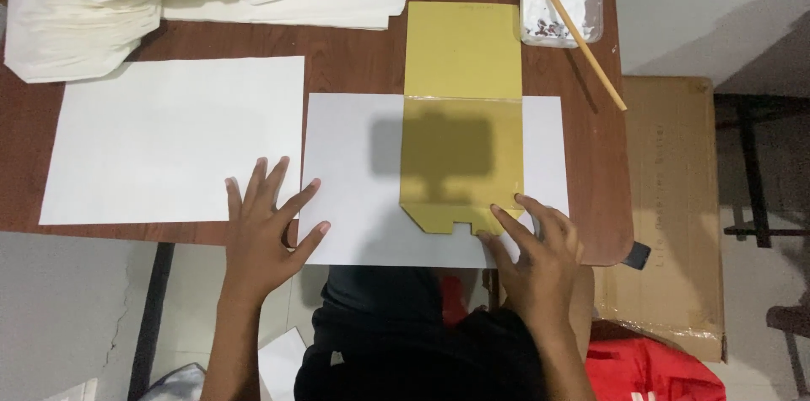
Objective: The person applies white glue with a brush to the edges of a folded white paper piece, then presses the glued edges together. They repeat the process on a second white paper piece placed on a yellow backing sheet, applying glue and pressing the edges to adhere them.
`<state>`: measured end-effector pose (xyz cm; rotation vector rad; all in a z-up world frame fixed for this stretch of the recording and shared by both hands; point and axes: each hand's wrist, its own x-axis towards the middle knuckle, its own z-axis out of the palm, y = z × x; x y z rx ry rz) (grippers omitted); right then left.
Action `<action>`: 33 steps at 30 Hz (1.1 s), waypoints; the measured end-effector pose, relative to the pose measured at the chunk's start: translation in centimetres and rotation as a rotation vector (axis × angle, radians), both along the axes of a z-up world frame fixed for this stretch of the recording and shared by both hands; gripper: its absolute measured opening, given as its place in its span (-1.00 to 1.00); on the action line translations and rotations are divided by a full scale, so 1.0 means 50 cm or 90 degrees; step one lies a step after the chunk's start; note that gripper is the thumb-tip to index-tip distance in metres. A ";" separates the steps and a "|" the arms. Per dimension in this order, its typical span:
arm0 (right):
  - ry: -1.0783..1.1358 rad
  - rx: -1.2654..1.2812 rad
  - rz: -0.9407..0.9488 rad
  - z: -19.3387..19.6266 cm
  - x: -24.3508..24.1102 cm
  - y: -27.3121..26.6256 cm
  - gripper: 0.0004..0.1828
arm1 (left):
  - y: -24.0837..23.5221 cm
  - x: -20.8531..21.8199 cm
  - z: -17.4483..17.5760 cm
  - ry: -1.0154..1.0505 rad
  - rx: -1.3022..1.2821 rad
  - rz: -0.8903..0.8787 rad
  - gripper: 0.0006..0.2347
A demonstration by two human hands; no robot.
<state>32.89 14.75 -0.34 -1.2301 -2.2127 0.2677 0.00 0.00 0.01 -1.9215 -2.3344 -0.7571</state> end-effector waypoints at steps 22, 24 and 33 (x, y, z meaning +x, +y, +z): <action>-0.036 -0.056 0.148 0.110 -0.029 0.018 -0.39 | 0.005 -0.006 0.001 -0.004 -0.009 -0.005 -0.54; -0.037 -0.068 0.203 0.102 -0.030 0.029 -0.34 | -0.003 -0.006 0.000 -0.001 -0.013 -0.003 -0.54; -0.025 -0.093 0.199 0.045 -0.012 0.053 -0.49 | 0.001 -0.008 0.002 -0.005 -0.010 -0.004 -0.54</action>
